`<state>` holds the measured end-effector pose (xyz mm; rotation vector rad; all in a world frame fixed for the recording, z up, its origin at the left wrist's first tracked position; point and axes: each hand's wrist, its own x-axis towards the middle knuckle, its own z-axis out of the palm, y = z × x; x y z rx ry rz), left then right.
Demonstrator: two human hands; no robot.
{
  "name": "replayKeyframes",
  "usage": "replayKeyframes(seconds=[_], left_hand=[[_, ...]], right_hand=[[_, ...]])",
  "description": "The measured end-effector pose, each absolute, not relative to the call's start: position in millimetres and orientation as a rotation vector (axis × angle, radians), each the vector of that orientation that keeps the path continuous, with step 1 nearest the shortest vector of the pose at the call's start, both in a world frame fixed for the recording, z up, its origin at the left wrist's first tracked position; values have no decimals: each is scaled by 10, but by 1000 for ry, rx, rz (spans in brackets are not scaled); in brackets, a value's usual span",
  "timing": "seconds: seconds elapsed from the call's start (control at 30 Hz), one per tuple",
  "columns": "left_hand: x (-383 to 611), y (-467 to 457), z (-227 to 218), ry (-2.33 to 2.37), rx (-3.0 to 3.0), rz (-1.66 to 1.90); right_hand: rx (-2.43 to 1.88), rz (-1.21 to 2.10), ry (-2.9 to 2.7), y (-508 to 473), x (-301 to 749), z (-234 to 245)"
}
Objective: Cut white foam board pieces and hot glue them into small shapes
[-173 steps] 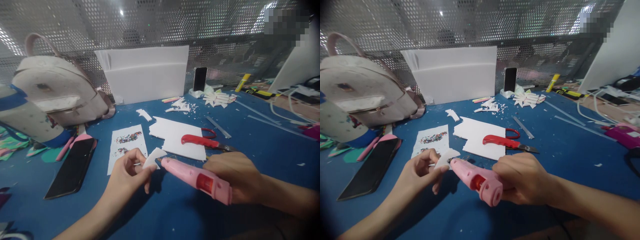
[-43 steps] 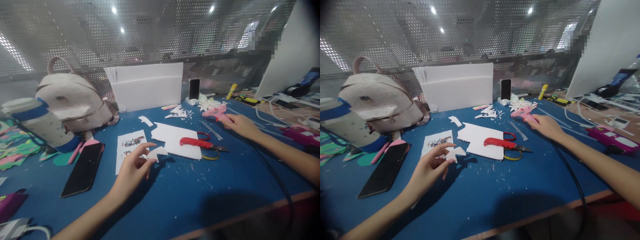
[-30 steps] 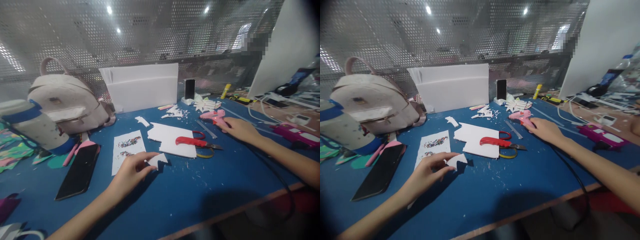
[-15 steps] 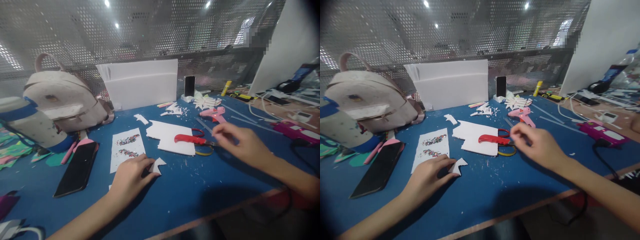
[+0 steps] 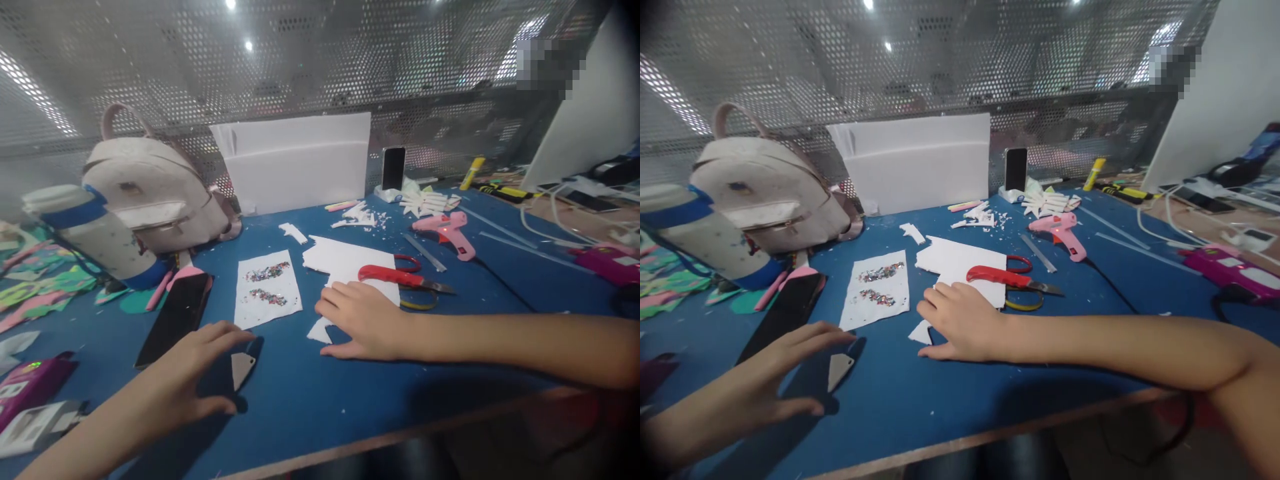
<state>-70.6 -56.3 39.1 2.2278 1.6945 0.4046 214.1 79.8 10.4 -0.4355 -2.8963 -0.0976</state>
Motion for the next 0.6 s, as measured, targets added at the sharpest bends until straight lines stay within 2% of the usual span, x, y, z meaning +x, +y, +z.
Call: replayKeyframes(seconds=[0.23,0.43,0.6], left_hand=[[-533,-608,249,1754,2097,358],[-294,-461,263,1568,2146,366],[-145,-262,192,1394,2233,446]], right_hand=[[-318,247,-2970,832,2202,229],[-117,627,-2966,942,2414,366],[-155,747,-2949,1036,2509,379]])
